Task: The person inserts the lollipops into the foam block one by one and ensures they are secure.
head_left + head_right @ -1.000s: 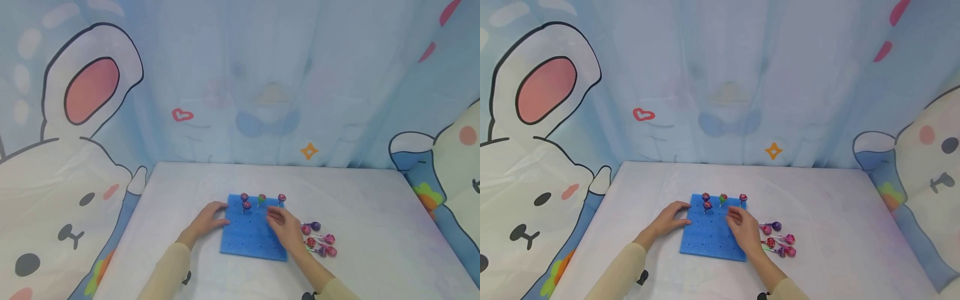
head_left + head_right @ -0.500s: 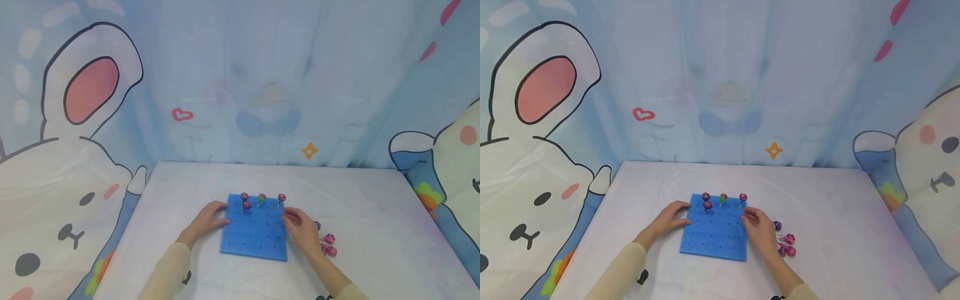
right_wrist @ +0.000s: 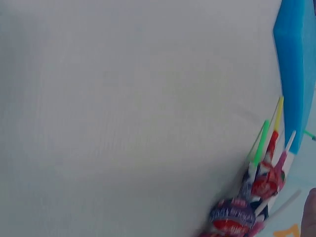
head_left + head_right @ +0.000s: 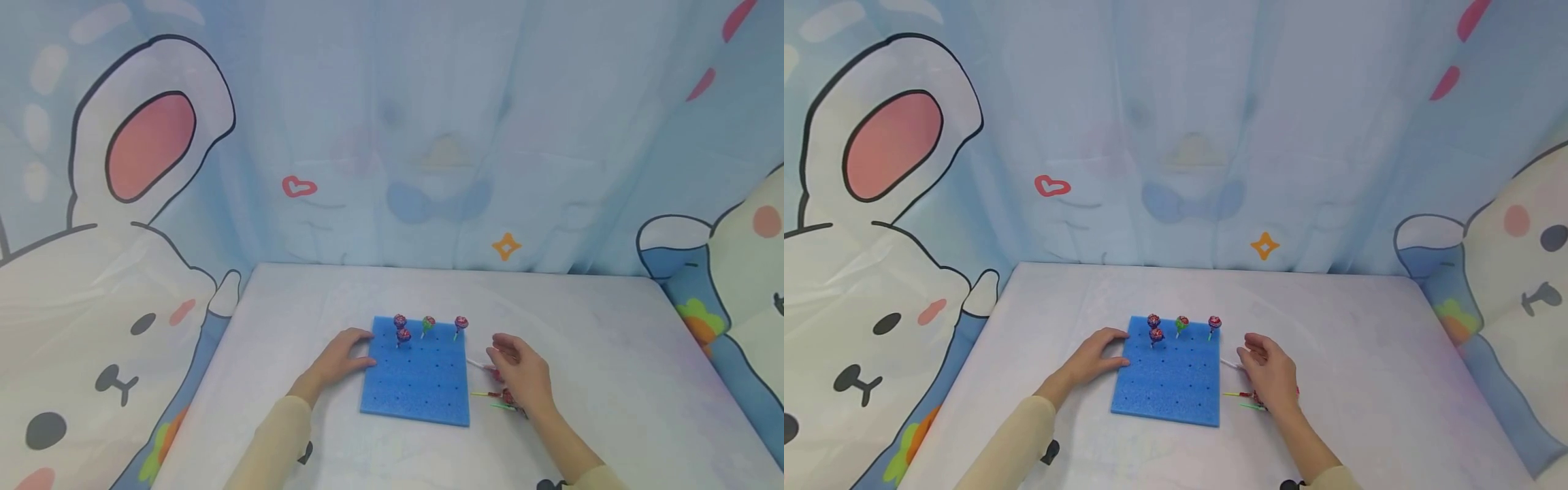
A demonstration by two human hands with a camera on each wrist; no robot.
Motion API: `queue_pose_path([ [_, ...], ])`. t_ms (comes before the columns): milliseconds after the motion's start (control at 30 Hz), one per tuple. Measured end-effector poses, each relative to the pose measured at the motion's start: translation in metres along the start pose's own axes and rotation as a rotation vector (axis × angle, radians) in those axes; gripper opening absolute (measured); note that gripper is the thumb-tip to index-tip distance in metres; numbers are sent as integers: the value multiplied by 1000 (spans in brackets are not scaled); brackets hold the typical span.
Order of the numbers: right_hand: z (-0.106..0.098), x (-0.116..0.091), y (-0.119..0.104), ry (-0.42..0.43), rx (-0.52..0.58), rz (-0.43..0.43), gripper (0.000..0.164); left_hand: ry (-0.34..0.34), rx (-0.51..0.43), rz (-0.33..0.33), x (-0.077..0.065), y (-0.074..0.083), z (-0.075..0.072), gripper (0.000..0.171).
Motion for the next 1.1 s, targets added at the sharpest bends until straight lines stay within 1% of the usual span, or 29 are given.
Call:
queue_pose_path([
  [33, -3, 1, 3, 7, 0, -3, 48, -2, -1, -3, 0, 0, 0, 57],
  [67, -8, 0, -1, -2, 7, 19, 46, 0, -3, 1, 0, 0, 0, 56],
  [100, -12, 0, -1, 1, -4, 24, 45, 1, -6, 5, 0, 1, 0, 56],
  [167, -21, -2, -6, -20, 7, 69, 44, 1, -9, 8, -1, 1, 0, 56],
  [233, -26, -2, -1, -15, -17, 69, 44, 1, -6, 10, -1, 1, 0, 56],
  [267, -30, -4, -4, -31, -22, 89, 44, 1, -7, 11, -1, 1, 0, 56],
  [367, -37, -5, 2, -32, -54, 72, 44, 1, -3, 14, -1, 0, 1, 56],
  [567, -46, -7, 16, -68, -101, 80, 48, 8, -12, 23, -2, 2, -1, 57],
  [800, -49, -11, 22, -74, -145, 42, 43, 7, -17, 18, -2, 4, -1, 56],
  [1033, -40, -13, 27, -152, -162, 72, 44, 2, 8, -9, -1, 2, 0, 56],
  [1100, -37, -13, 27, -170, -178, 70, 44, 3, 6, -7, -1, 1, 0, 56],
])
Point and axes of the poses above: each hand's wrist, its own x-axis towards the middle knuckle, its own z-axis out of the palm, y = z × x, the point moved 7 cm from there along x, towards the middle knuckle, and after that the axes turned 3 degrees about -z, right-handed, at the moved point
